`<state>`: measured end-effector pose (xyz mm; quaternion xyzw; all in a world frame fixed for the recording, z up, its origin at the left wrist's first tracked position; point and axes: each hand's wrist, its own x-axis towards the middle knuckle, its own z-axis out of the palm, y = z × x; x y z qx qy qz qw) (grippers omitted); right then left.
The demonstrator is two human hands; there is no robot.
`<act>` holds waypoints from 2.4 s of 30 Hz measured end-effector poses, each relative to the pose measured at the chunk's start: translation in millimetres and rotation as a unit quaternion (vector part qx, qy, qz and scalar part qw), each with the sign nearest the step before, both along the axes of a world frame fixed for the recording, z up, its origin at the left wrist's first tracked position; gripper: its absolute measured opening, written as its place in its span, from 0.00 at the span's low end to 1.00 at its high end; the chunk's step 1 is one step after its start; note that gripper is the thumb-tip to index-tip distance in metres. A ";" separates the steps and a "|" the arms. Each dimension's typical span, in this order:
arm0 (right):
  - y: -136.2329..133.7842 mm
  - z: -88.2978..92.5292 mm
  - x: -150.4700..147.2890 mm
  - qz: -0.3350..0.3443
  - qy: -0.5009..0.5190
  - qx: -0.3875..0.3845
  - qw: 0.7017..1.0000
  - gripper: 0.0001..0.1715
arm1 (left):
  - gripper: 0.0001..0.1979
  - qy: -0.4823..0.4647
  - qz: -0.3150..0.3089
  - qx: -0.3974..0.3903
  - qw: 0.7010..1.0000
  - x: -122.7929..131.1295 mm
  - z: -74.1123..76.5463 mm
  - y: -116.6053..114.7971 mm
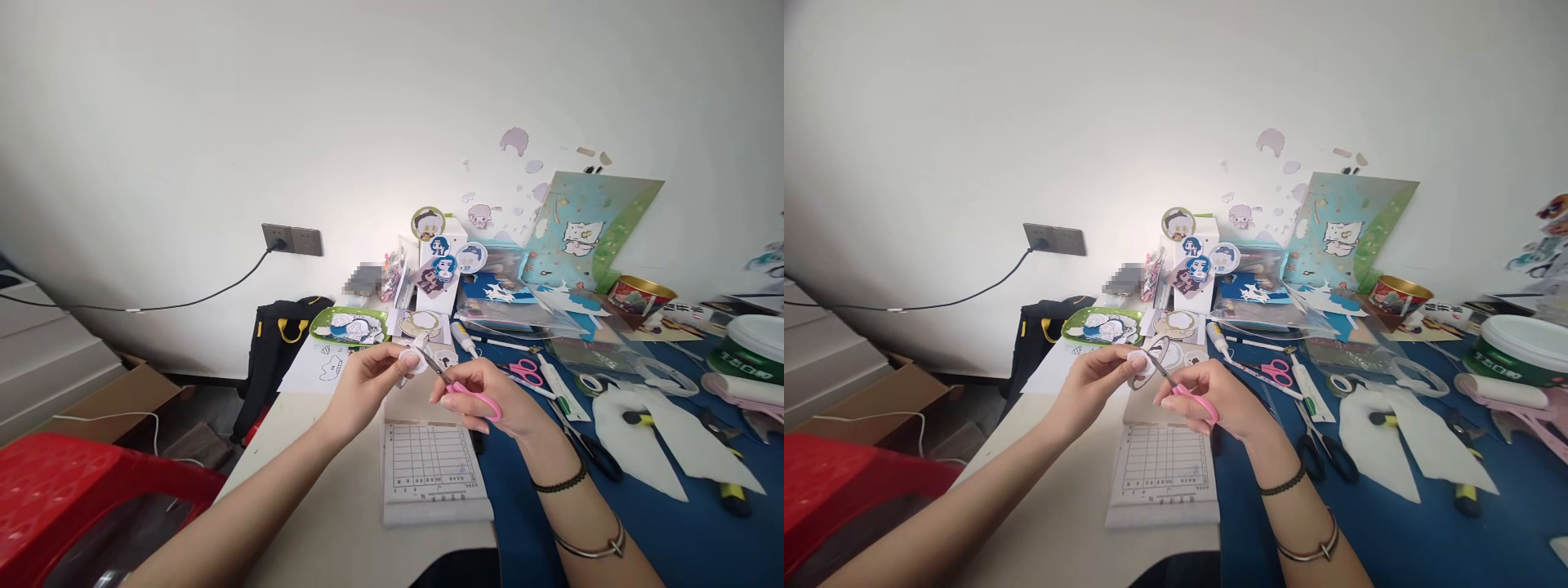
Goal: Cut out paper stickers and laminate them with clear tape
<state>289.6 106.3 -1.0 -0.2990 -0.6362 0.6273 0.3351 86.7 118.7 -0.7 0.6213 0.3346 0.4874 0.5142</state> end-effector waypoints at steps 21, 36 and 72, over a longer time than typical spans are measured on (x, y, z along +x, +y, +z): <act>0.4 0.4 3.3 -0.008 -0.019 -0.026 0.999 0.13 | 0.09 0.042 0.037 0.039 0.998 -0.6 -0.6 -0.7; 3.3 2.3 6.9 0.007 -0.034 -0.029 0.999 0.14 | 0.08 0.074 0.075 0.140 0.985 0.6 0.5 -6.1; -4.1 5.6 2.3 0.032 0.016 -0.040 0.999 0.12 | 0.12 -0.162 -0.137 -0.114 0.971 2.9 -1.9 2.7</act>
